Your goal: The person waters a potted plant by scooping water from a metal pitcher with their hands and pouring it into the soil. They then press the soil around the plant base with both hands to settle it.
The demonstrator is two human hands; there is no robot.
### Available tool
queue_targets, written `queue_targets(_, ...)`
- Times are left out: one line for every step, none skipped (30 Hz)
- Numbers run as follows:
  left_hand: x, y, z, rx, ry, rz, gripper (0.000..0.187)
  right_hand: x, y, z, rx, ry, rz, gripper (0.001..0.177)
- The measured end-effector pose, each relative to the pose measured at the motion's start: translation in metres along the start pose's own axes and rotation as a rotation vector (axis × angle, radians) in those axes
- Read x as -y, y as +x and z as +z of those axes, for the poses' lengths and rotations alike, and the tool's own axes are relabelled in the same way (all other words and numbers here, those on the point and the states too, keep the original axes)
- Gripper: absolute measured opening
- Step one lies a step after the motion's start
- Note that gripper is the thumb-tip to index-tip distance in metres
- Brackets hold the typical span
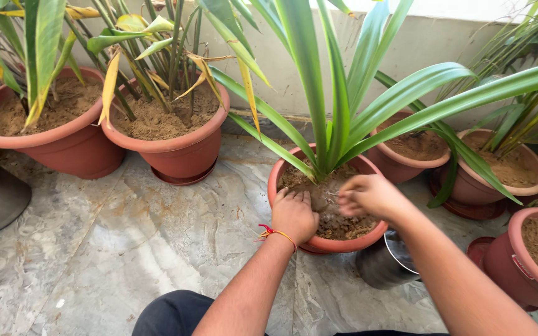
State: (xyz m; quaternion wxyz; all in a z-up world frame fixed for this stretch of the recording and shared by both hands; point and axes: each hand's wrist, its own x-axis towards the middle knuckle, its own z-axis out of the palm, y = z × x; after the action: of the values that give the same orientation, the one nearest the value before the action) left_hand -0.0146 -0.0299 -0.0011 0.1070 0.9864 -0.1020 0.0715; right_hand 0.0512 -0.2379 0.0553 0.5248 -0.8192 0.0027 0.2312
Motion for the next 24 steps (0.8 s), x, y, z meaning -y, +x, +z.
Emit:
queue_targets(-0.001, 0.004, 0.004, 0.055, 0.040, 0.003, 0.061, -0.013, -0.005, -0.016, -0.050, 0.002, 0.002, 0.018)
queue_targets(-0.001, 0.007, 0.006, 0.111, 0.080, 0.004, 0.064, -0.029, -0.009, -0.033, -0.097, 0.004, 0.005, 0.016)
queue_targets(-0.002, 0.009, 0.008, 0.167, 0.120, 0.004, 0.067, -0.047, -0.011, -0.050, -0.133, -0.016, 0.022, 0.017)
queue_targets(-0.003, 0.010, 0.009, 0.191, 0.115, 0.006, 0.068, -0.067, -0.011, -0.066, -0.171, -0.035, 0.039, 0.018)
queue_targets(-0.003, 0.010, 0.009, 0.215, 0.111, 0.009, 0.068, -0.087, -0.009, -0.082, -0.202, -0.035, 0.088, 0.019)
queue_targets(-0.004, 0.009, 0.008, 0.241, 0.103, 0.013, 0.069, -0.109, -0.008, -0.096, -0.235, -0.036, 0.140, 0.020)
queue_targets(-0.004, 0.008, 0.007, 0.241, 0.107, 0.007, 0.068, -0.130, -0.004, -0.106, -0.268, -0.037, 0.192, 0.021)
queue_targets(-0.004, 0.008, 0.006, 0.240, 0.109, 0.002, 0.067, -0.150, 0.002, -0.113, -0.280, -0.047, 0.224, 0.021)
queue_targets(-0.004, 0.008, 0.004, 0.240, 0.111, -0.003, 0.067, -0.166, 0.007, -0.117, -0.292, -0.057, 0.257, 0.022)
queue_targets(-0.004, 0.008, 0.003, 0.246, 0.114, -0.003, 0.067, -0.180, 0.012, -0.119, -0.303, -0.065, 0.287, 0.022)
queue_targets(-0.004, 0.008, 0.001, 0.252, 0.116, -0.003, 0.068, -0.190, 0.013, -0.118, -0.302, -0.095, 0.295, 0.022)
queue_targets(-0.004, 0.007, 0.000, 0.259, 0.122, -0.006, 0.068, -0.197, 0.016, -0.113, -0.296, -0.124, 0.302, 0.023)
queue_targets(-0.005, 0.006, 0.000, 0.257, 0.124, 0.000, 0.068, -0.201, 0.017, -0.106, -0.290, -0.153, 0.308, 0.024)
queue_targets(-0.005, 0.005, -0.001, 0.250, 0.130, 0.004, 0.068, -0.201, 0.020, -0.098, -0.291, -0.229, 0.319, 0.025)
queue_targets(-0.004, 0.005, -0.002, 0.243, 0.136, 0.008, 0.067, -0.201, 0.023, -0.089, -0.292, -0.305, 0.329, 0.027)
queue_targets(-0.003, 0.006, -0.003, 0.245, 0.134, 0.005, 0.068, -0.203, 0.024, -0.085, -0.293, -0.383, 0.341, 0.029)
queue_targets(-0.003, 0.007, -0.003, 0.246, 0.132, 0.002, 0.068, -0.205, 0.026, -0.082, -0.296, -0.420, 0.310, 0.029)
queue_targets(-0.004, 0.006, -0.001, 0.250, 0.128, -0.002, 0.068, -0.211, 0.030, -0.076, -0.297, -0.458, 0.282, 0.030)
queue_targets(-0.004, 0.004, 0.000, 0.250, 0.129, -0.001, 0.068, -0.218, 0.034, -0.072, -0.298, -0.497, 0.253, 0.031)
queue_targets(-0.004, 0.005, -0.001, 0.245, 0.131, 0.001, 0.067, -0.224, 0.040, -0.072, -0.294, -0.511, 0.255, 0.032)
queue_targets(-0.004, 0.006, -0.001, 0.240, 0.133, 0.002, 0.067, -0.230, 0.046, -0.072, -0.291, -0.525, 0.257, 0.032)
queue_targets(-0.004, 0.005, -0.001, 0.245, 0.133, 0.002, 0.068, -0.238, 0.051, -0.072, -0.286, -0.541, 0.262, 0.033)
queue_targets(-0.004, 0.005, -0.001, 0.250, 0.132, 0.002, 0.068, -0.246, 0.054, -0.073, -0.292, -0.548, 0.247, 0.033)
queue_targets(-0.004, 0.006, -0.002, 0.254, 0.132, 0.002, 0.068, -0.252, 0.058, -0.074, -0.300, -0.554, 0.232, 0.033)
